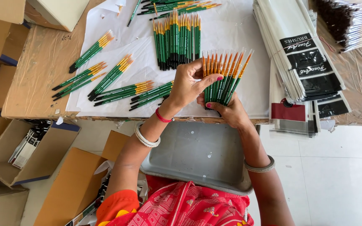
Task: The person picks up paintbrushes from a table, gathers them into groups, and places them into plastic sleeves.
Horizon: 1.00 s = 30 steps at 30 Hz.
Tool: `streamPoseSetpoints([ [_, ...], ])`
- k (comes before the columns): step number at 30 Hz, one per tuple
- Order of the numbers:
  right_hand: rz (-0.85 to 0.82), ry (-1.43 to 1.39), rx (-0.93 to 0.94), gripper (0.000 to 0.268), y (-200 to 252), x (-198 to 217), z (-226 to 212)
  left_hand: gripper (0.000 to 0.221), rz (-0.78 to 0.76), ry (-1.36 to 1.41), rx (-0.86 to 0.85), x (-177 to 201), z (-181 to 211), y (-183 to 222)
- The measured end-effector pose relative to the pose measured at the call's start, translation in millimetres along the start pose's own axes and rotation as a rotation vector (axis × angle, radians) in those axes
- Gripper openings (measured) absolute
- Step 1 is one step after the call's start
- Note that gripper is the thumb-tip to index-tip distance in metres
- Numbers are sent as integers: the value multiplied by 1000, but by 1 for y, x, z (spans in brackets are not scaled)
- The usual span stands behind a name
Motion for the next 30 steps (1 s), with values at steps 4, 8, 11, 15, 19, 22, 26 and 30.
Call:
streamPoseSetpoints([
  [4,20,16,-10,23,0,2,2,25,15,-71,7,-1,3,-1],
  [8,20,-6,-3,24,0,0,-2,21,10,-68,-16,-2,3,2],
  [11,15,-35,-7,24,0,-1,-6,23,11,-44,-1,-3,5,4],
  [15,29,-43,4,25,1,-2,-9,26,32,28,77,-1,-4,6],
  [19,46,-19,-33,24,1,-1,-6,24,11,-85,-64,-1,-7,6],
  [22,41,-17,-1,22,2,1,-1,27,58,-30,37,2,-13,6],
  [26,40,-12,-2,21,3,0,-1,27,25,-26,52,1,-12,8],
  [30,42,-15,-10,23,3,0,-3,28,-18,-21,14,-2,-3,9],
])
Point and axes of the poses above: each hand's wrist, its own y-axis away from the middle knuckle, its own x-axis out of the back of the hand, z = x × y, the point moved 7 cm from there along -y, towards the middle knuckle, and after that the axes turned 13 degrees about y, right-handed, at the moved point
